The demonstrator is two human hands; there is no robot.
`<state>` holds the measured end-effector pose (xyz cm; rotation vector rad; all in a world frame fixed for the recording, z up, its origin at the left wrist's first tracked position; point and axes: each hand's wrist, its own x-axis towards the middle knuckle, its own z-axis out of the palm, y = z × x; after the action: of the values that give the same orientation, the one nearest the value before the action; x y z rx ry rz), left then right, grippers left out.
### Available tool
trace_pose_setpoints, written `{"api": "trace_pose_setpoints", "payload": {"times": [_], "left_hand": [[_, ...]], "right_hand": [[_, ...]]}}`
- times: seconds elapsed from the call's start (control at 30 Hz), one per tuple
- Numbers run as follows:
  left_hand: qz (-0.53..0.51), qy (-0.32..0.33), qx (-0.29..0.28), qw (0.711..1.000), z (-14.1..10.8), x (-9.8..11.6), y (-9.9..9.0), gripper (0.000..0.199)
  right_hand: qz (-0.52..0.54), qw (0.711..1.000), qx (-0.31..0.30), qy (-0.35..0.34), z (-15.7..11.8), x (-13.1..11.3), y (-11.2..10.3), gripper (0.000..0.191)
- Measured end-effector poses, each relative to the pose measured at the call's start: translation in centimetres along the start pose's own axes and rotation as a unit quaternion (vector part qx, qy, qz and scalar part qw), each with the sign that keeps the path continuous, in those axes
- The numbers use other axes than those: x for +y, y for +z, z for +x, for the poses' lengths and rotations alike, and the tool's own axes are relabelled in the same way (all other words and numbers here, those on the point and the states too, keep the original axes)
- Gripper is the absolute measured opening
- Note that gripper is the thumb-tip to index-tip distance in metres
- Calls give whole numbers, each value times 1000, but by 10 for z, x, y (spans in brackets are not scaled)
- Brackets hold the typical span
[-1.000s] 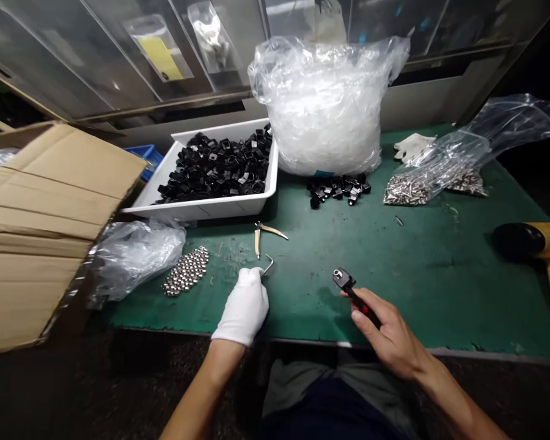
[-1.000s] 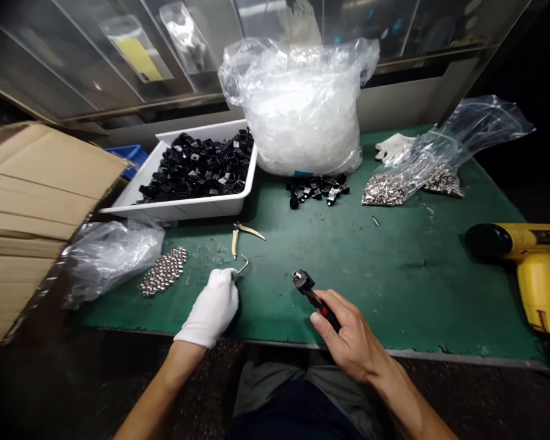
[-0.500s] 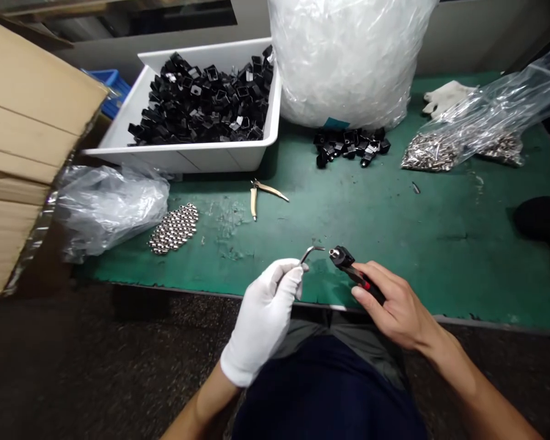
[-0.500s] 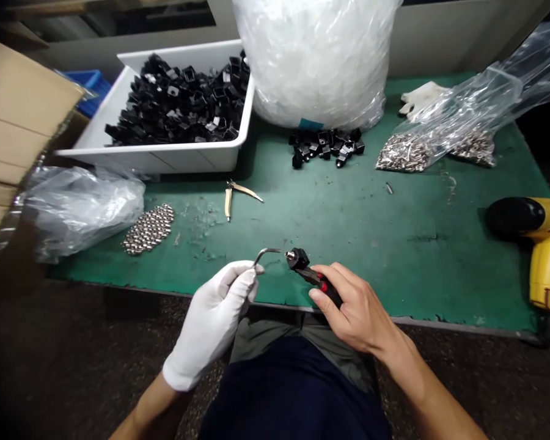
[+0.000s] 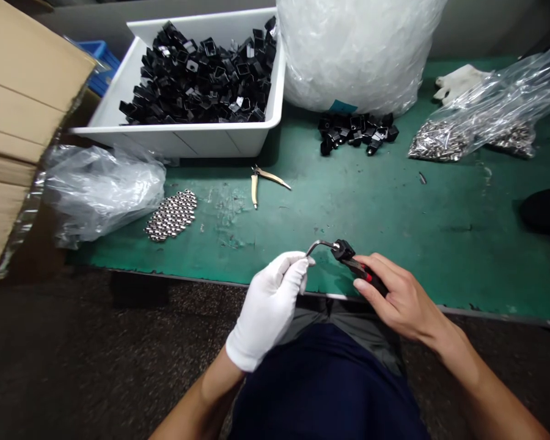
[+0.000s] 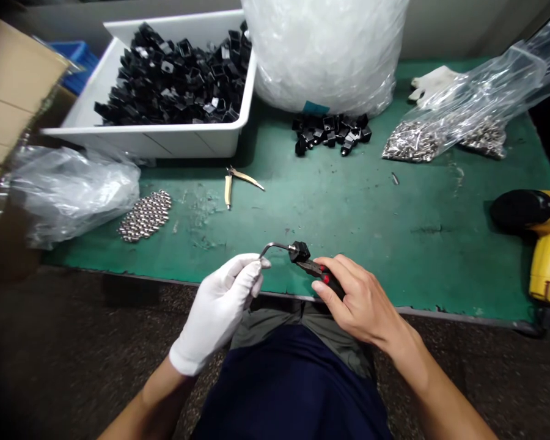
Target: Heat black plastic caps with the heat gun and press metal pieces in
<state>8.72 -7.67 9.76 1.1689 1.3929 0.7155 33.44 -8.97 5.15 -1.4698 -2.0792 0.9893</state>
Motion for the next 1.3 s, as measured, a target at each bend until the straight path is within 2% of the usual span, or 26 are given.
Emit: {"api": "trace_pose_setpoints", "payload": {"times": [0.47, 0.83, 1.0, 1.2, 1.3], "left_hand": [[29, 3, -24, 999, -2, 0, 15, 26], [61, 36, -21, 997, -7, -2, 13, 24], [66, 42, -49, 996, -9, 0, 11, 25], [164, 80, -100, 978, -9, 0, 6, 25], [169, 98, -109, 975, -4, -3, 8, 27]], "right_hand": [[55, 998, -28, 9, -5, 5, -5, 33], [151, 984, -80, 51, -8, -4, -5, 27], [202, 971, -100, 82, -10, -11, 2, 26], [237, 954, -130, 129, -16, -15, 5, 25], [266, 940, -146, 158, -21, -16, 7, 25]]}}
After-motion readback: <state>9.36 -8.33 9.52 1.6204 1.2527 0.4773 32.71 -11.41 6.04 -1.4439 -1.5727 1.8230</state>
